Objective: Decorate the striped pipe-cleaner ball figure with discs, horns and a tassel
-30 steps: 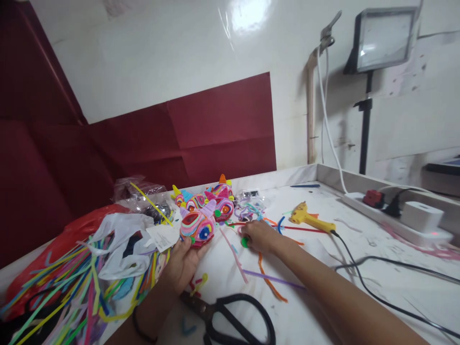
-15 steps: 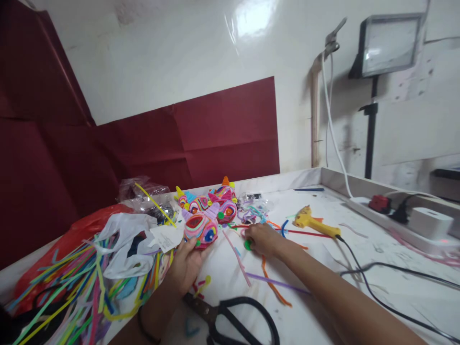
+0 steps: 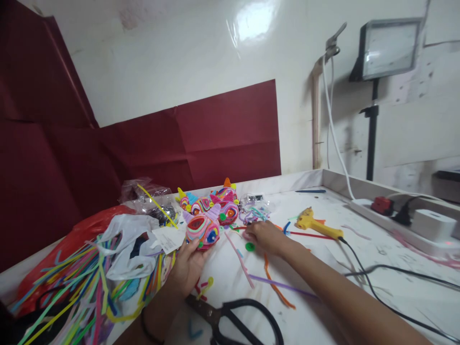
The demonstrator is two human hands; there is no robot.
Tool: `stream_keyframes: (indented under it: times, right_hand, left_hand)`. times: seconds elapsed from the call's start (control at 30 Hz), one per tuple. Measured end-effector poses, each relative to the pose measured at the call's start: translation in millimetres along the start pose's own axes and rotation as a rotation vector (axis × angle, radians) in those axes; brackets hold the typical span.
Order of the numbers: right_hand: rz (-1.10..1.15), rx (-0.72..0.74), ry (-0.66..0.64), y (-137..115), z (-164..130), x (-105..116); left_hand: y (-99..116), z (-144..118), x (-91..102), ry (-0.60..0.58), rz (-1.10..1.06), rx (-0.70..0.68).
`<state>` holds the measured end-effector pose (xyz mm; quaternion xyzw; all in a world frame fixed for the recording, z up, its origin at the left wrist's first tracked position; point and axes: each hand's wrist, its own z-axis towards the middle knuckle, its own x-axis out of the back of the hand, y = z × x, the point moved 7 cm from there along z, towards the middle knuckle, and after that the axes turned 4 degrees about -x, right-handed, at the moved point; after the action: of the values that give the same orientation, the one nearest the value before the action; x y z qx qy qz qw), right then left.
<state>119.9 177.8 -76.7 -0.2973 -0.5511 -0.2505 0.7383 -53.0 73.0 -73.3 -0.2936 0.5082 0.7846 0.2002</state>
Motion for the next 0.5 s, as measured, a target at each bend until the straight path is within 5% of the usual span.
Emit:
stream_keyframes:
  times: [0.5]
  right_hand:
    - [-0.002, -0.213, 0.060, 25.4, -16.7, 66.1]
  left_hand:
    - [1.9, 13.8, 17.3, 0.121, 0.028, 0.005]
